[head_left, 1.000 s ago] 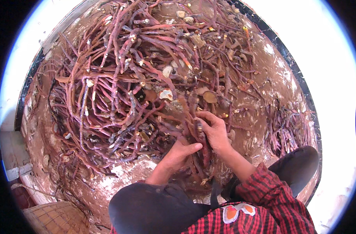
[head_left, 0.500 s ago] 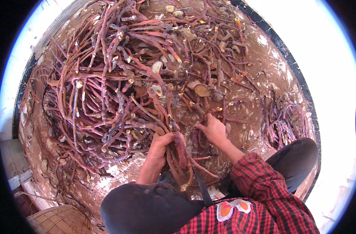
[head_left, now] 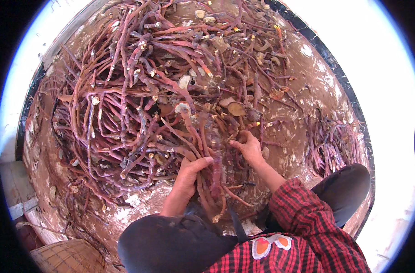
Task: The person sits inside a large white container filled with muddy water and tangled reddish-brown roots. They repeatedly reach into the mixture, pull out clumps of roots, separate them by hand, and toss them back into the container. The person continues this sorting process throughout the clip.
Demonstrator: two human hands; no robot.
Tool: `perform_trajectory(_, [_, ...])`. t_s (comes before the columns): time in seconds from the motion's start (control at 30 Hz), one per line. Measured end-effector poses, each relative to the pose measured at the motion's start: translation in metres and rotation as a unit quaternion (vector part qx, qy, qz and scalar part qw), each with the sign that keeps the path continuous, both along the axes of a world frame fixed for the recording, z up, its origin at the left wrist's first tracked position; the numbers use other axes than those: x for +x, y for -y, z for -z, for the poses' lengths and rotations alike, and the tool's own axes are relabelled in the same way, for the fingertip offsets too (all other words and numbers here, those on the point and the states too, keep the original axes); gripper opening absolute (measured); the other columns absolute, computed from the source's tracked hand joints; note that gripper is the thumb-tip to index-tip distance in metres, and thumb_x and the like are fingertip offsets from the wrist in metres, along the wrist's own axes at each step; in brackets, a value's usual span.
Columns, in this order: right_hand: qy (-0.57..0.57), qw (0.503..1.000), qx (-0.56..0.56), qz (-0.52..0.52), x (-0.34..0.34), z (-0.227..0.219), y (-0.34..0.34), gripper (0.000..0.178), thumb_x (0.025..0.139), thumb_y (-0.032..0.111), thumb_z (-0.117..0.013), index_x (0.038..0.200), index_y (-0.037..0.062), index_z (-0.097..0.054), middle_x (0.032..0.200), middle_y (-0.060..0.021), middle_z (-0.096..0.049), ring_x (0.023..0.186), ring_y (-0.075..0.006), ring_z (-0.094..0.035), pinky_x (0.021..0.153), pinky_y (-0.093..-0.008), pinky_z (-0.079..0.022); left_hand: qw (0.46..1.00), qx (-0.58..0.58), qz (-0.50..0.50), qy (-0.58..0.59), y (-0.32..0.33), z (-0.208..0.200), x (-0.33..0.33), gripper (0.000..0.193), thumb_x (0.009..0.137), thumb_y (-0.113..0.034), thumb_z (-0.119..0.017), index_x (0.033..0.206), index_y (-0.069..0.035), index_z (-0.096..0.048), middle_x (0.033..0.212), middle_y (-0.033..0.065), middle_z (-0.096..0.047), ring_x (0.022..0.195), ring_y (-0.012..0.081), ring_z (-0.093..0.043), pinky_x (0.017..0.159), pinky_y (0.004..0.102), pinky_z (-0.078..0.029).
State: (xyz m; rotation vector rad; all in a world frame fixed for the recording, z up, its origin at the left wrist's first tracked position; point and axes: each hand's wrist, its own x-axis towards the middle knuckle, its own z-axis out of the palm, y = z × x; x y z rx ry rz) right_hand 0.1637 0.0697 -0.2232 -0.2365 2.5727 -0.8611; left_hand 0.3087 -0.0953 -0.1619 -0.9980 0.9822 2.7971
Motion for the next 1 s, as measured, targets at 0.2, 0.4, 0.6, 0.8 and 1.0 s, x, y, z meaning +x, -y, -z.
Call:
perform_trajectory(0.2, [0.044,0.996,-0.054,0.049,-0.003,0.015,-0.006,0.041,0.069,0.028,-0.075,0.097,-0.0006,-0.066,0.081,-0.0135,-0.066,0.077,-0.0235,-0.062,0.071,-0.0337,-0.048,0.999,0.0,0.044,-0.002,-0.002,-0.013,-0.005,0.034,0.08,-0.016,-0.066,0.108,-0.002,-0.055,0.087,0.0074,-0.064,0.08,0.0164,-0.062,0.074,0.0279,-0.049])
perform_trajectory(0.4, [0.159,0.963,-0.169,0.137,-0.013,0.022,-0.011,0.027,0.071,0.021,-0.072,0.088,-0.0005,-0.069,0.079,-0.0113,-0.068,0.07,-0.0188,-0.062,0.068,-0.0324,-0.048,0.999,0.002,0.039,-0.001,0.001,-0.008,-0.003,0.037,0.08,-0.016,-0.065,0.112,-0.002,-0.054,0.088,0.0076,-0.064,0.082,0.0163,-0.062,0.075,0.0285,-0.049])
perform_trajectory(0.6, [0.056,0.998,-0.003,0.035,-0.006,0.005,-0.012,0.033,0.071,0.028,-0.075,0.088,0.0006,-0.068,0.082,-0.0144,-0.069,0.078,-0.0261,-0.066,0.072,-0.0365,-0.05,1.0,-0.005,0.027,-0.002,-0.001,-0.003,-0.006,0.036,0.081,-0.016,-0.064,0.112,-0.002,-0.054,0.088,0.0078,-0.064,0.081,0.0166,-0.062,0.076,0.0287,-0.049])
perform_trajectory(0.8, [-0.02,0.995,0.074,-0.058,0.01,0.002,0.006,0.04,0.069,0.037,-0.073,0.088,0.0021,-0.066,0.085,-0.0195,-0.067,0.084,-0.0354,-0.064,0.074,-0.0429,-0.05,0.999,0.009,0.036,0.004,0.0,-0.007,-0.005,0.036,0.082,-0.018,-0.065,0.112,-0.002,-0.054,0.088,0.0078,-0.064,0.081,0.0169,-0.062,0.075,0.0287,-0.049])
perform_trajectory(1.0, [0.159,0.981,-0.09,0.068,-0.01,-0.005,-0.001,0.029,0.066,0.017,-0.071,0.087,-0.0026,-0.065,0.081,-0.0105,-0.068,0.077,-0.0186,-0.064,0.073,-0.0305,-0.05,0.999,-0.007,0.038,-0.003,0.0,-0.012,-0.006,0.037,0.082,-0.019,-0.065,0.112,-0.002,-0.054,0.087,0.0076,-0.064,0.08,0.017,-0.062,0.073,0.0284,-0.048])
